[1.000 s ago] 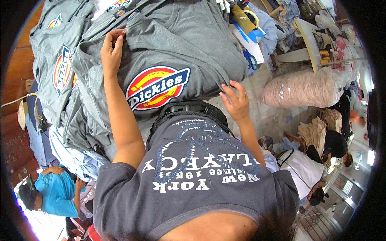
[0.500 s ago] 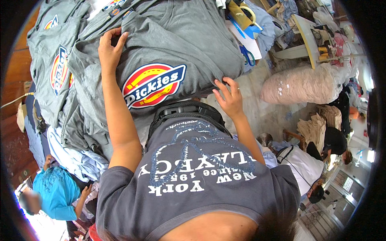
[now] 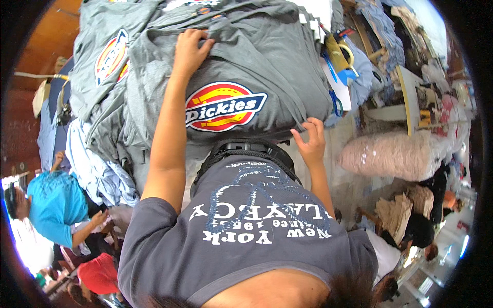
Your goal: The person picks up and shakes out t-shirts from a stack, turning them over to check the front and back for defects, and trims a loose thread using scissors.
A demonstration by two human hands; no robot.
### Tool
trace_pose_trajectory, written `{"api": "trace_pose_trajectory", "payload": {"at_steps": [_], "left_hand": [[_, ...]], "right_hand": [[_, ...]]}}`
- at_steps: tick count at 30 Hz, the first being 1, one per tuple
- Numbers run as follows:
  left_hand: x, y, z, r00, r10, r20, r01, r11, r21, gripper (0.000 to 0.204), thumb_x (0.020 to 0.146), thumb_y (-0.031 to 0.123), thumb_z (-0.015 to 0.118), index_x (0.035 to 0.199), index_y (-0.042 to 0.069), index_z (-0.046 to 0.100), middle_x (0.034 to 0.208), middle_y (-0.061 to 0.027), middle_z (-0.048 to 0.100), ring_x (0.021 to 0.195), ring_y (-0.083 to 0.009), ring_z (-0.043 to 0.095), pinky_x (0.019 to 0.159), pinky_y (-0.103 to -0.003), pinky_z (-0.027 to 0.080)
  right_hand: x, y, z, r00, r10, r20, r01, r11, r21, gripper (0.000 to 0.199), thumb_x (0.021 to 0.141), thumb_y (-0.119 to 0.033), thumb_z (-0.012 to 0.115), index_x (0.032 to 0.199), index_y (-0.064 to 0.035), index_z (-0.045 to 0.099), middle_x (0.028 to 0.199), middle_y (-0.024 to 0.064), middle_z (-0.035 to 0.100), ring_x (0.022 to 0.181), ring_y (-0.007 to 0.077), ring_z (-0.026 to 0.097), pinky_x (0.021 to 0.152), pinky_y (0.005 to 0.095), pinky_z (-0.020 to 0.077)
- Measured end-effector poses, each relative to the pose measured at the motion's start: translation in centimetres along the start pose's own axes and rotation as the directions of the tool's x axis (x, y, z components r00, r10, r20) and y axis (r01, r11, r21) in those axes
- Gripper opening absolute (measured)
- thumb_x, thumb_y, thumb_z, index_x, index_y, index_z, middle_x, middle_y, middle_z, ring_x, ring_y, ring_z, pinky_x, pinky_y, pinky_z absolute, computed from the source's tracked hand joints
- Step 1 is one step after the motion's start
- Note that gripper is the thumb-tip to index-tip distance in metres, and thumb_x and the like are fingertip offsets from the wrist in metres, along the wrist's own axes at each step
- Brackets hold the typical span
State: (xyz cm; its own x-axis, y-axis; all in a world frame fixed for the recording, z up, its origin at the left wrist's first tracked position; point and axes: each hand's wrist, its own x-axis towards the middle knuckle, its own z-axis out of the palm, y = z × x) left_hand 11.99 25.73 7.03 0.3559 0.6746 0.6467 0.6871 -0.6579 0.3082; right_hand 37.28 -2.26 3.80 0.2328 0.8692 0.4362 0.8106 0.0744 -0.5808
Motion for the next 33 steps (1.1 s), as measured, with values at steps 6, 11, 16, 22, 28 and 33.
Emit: {"api": "trace_pose_trajectory", "payload": {"at_steps": [6, 11, 16, 22, 28, 33], "left_hand": [[3.1, 4.1, -0.8, 0.858, -0.513, 0.021, 0.507, 0.841, -0.188, 0.031, 0.078, 0.035, 0.053, 0.082, 0.005, 0.055, 0.064, -0.0101, 0.056, 0.060, -0.0231, 0.055, 0.057, -0.036, 0.042], [7.9, 3.9, 3.2, 0.825, -0.540, 0.168, 0.441, 0.429, -0.788, 0.033, 0.079, 0.026, 0.053, 0.097, -0.002, 0.050, 0.094, -0.0123, 0.048, 0.084, -0.0209, 0.052, 0.067, -0.034, 0.053], [11.1, 10.0, 5.4, 0.851, -0.442, 0.284, 0.493, 0.485, -0.723, 0.022, 0.078, 0.020, 0.052, 0.087, 0.000, 0.050, 0.083, -0.0125, 0.054, 0.079, -0.0226, 0.051, 0.078, -0.033, 0.042], [4.1, 9.5, 5.7, 0.979, -0.116, 0.166, 0.193, 0.786, -0.588, 0.044, 0.072, 0.013, 0.059, 0.111, 0.003, 0.042, 0.108, -0.0168, 0.049, 0.105, -0.0310, 0.045, 0.092, -0.035, 0.033], [-8.2, 8.3, -4.2, 0.985, -0.141, -0.102, 0.116, 0.970, -0.214, 0.031, 0.068, 0.001, 0.056, 0.098, 0.008, 0.051, 0.103, -0.0113, 0.049, 0.100, -0.0295, 0.044, 0.086, -0.039, 0.035], [-18.2, 9.1, -10.5, 0.840, -0.449, -0.304, 0.465, 0.885, -0.023, 0.017, 0.068, 0.001, 0.053, 0.085, 0.006, 0.055, 0.090, -0.0099, 0.051, 0.085, -0.0276, 0.048, 0.077, -0.036, 0.038]], "right_hand": [[2.1, -0.5, -2.4, 0.991, 0.123, 0.050, -0.133, 0.948, 0.288, 0.022, 0.068, -0.008, 0.068, 0.076, -0.0006, 0.049, 0.075, 0.0065, 0.051, 0.070, 0.0165, 0.049, 0.064, 0.0245, 0.0387], [4.8, -1.8, -5.2, 0.959, 0.182, 0.219, -0.276, 0.782, 0.559, 0.018, 0.068, -0.004, 0.068, 0.075, -0.0032, 0.050, 0.072, -0.0030, 0.045, 0.066, 0.0061, 0.039, 0.060, 0.0187, 0.0333], [6.9, 0.0, -7.2, 0.943, 0.297, 0.152, -0.305, 0.582, 0.754, 0.012, 0.073, -0.003, 0.062, 0.079, -0.0018, 0.052, 0.078, 0.0000, 0.049, 0.073, 0.0095, 0.043, 0.070, 0.0212, 0.0342], [9.4, 3.4, -5.2, 0.976, -0.089, -0.197, 0.066, 0.991, -0.119, 0.019, 0.077, -0.005, 0.056, 0.095, -0.0006, 0.051, 0.090, 0.0079, 0.054, 0.081, 0.0208, 0.050, 0.077, 0.0298, 0.0378], [11.7, -3.1, -1.1, 0.977, -0.208, 0.039, 0.202, 0.971, 0.126, 0.028, 0.075, -0.005, 0.056, 0.102, -0.0034, 0.052, 0.105, 0.0122, 0.053, 0.103, 0.0267, 0.046, 0.088, 0.0353, 0.0343], [14.6, -6.0, 3.5, 0.880, -0.432, 0.195, 0.426, 0.902, 0.076, 0.036, 0.076, -0.014, 0.057, 0.110, -0.0052, 0.049, 0.116, 0.0133, 0.047, 0.110, 0.0282, 0.041, 0.092, 0.0378, 0.0308]]}}
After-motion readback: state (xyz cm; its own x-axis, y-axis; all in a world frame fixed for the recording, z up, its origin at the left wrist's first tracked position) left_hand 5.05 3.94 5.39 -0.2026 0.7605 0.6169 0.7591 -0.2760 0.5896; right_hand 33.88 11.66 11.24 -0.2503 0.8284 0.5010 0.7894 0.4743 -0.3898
